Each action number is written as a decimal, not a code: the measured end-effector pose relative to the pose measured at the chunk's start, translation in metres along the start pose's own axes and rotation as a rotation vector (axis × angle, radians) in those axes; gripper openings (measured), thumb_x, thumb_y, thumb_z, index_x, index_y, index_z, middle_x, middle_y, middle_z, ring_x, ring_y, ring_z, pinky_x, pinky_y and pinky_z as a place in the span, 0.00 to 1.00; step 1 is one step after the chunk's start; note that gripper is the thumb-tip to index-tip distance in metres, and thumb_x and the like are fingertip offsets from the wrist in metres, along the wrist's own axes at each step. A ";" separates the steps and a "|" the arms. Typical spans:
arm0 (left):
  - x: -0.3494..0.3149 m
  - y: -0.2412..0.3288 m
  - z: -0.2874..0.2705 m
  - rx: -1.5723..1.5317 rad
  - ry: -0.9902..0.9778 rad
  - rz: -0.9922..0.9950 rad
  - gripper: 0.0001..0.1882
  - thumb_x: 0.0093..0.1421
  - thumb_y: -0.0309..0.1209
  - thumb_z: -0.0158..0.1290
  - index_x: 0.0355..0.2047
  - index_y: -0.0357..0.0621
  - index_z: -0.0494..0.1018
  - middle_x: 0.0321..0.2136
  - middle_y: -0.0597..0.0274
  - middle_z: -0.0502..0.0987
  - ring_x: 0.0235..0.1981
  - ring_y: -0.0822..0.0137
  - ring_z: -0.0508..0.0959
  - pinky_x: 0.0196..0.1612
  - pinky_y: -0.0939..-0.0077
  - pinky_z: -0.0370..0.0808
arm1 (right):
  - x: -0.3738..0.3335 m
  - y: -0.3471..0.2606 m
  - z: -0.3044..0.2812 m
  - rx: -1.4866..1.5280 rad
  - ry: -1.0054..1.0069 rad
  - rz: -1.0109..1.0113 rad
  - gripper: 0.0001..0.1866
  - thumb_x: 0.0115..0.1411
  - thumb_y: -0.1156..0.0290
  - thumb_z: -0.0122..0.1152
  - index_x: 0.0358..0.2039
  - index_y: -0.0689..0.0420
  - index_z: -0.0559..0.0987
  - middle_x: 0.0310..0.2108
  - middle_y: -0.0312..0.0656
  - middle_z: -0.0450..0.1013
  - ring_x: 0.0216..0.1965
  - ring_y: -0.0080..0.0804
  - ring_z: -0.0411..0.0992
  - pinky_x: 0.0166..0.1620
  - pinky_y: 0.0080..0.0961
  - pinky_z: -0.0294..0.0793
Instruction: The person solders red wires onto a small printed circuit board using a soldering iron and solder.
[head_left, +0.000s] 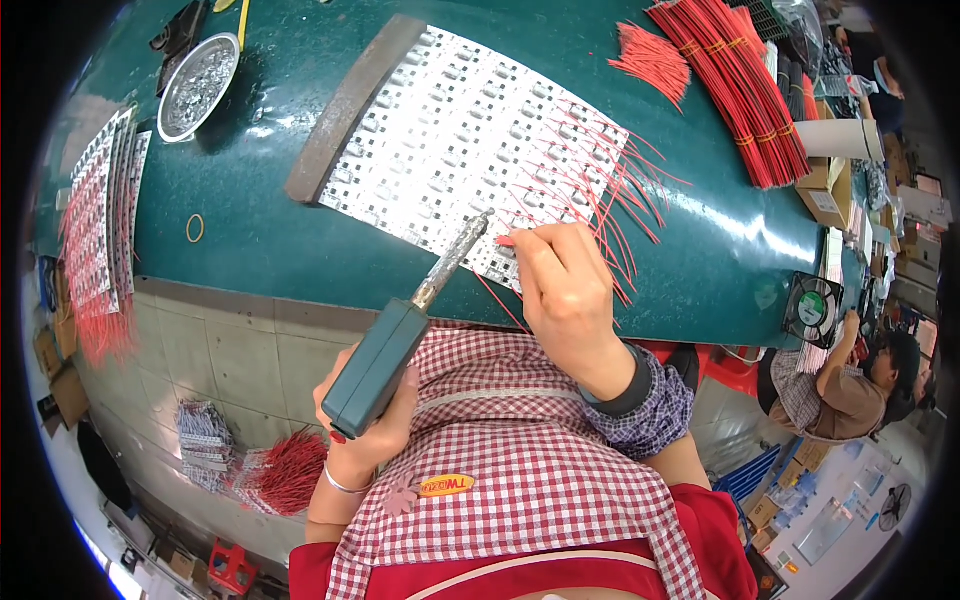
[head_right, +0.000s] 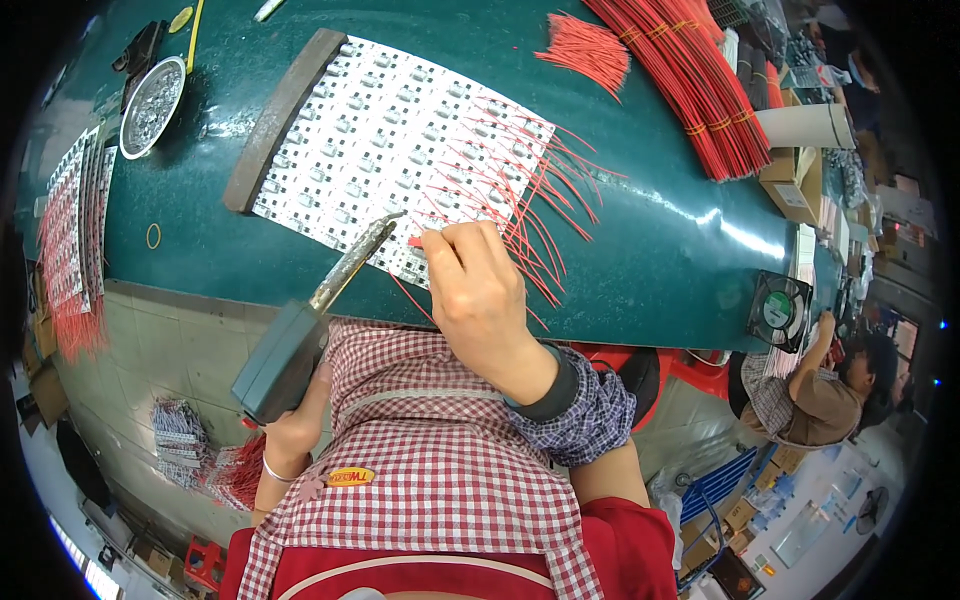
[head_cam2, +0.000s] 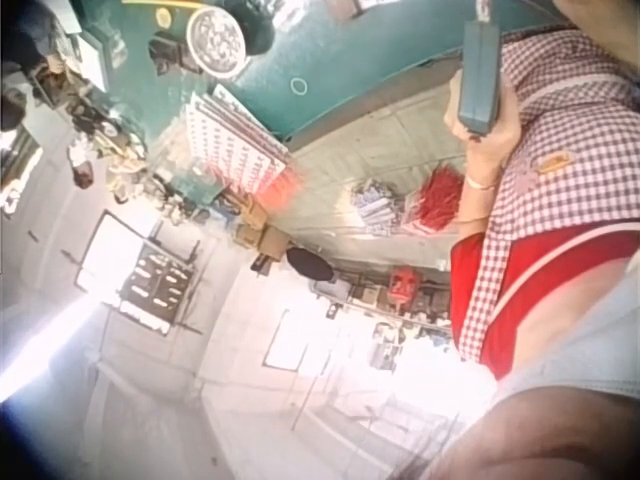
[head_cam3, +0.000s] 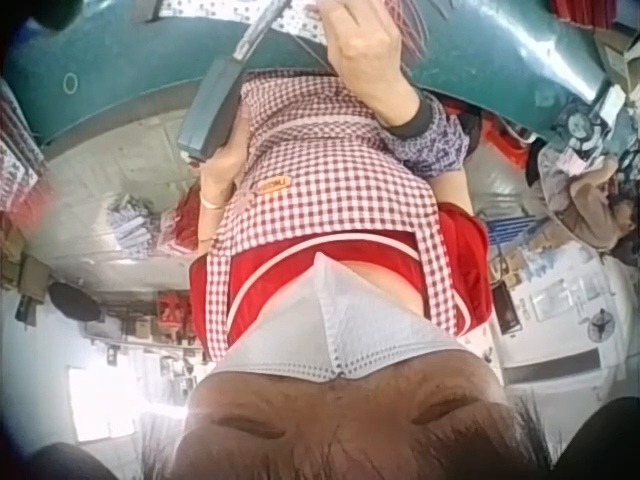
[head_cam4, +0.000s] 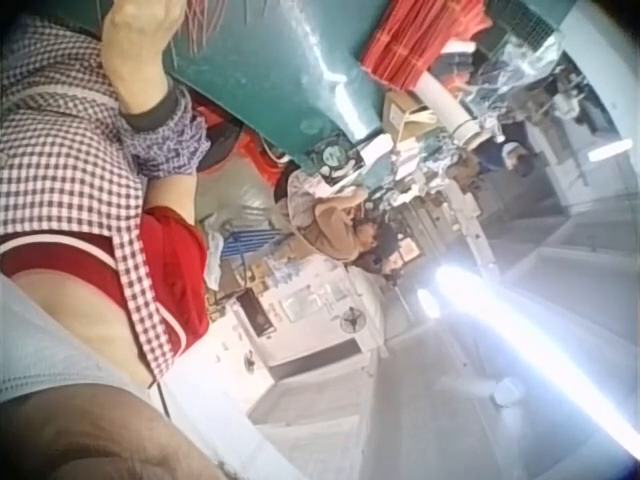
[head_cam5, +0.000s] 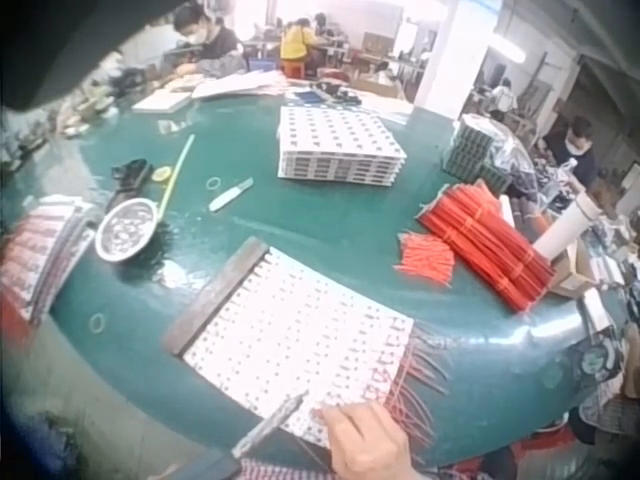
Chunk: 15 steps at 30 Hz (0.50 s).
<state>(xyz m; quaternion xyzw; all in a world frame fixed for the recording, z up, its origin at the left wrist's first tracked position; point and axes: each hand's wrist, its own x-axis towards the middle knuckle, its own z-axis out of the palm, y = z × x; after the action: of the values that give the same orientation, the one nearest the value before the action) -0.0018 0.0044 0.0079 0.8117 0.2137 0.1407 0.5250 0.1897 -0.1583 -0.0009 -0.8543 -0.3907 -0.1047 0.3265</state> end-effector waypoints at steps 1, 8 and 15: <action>-0.001 0.000 0.000 -0.003 0.002 -0.009 0.15 0.50 0.16 0.64 0.39 0.29 0.81 0.36 0.46 0.83 0.31 0.58 0.85 0.34 0.72 0.81 | 0.000 -0.001 -0.001 0.002 -0.007 -0.004 0.13 0.52 0.84 0.66 0.40 0.65 0.80 0.31 0.44 0.71 0.33 0.40 0.71 0.33 0.33 0.73; -0.004 -0.002 -0.002 0.017 0.016 0.004 0.13 0.49 0.16 0.64 0.38 0.29 0.81 0.36 0.46 0.83 0.31 0.58 0.85 0.34 0.72 0.81 | 0.000 -0.001 -0.004 0.031 0.016 -0.021 0.13 0.51 0.84 0.67 0.39 0.64 0.83 0.30 0.41 0.73 0.32 0.37 0.71 0.32 0.32 0.73; -0.007 -0.001 -0.003 0.047 0.014 0.012 0.13 0.49 0.17 0.64 0.38 0.30 0.81 0.37 0.46 0.83 0.31 0.57 0.85 0.34 0.71 0.81 | 0.003 0.003 -0.007 0.064 -0.060 -0.025 0.15 0.47 0.85 0.65 0.38 0.63 0.83 0.29 0.41 0.73 0.32 0.37 0.72 0.33 0.32 0.74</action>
<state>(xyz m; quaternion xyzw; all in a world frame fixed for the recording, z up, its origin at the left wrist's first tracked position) -0.0095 0.0034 0.0082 0.8242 0.2156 0.1444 0.5034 0.1941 -0.1628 0.0046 -0.8412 -0.4143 -0.0707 0.3403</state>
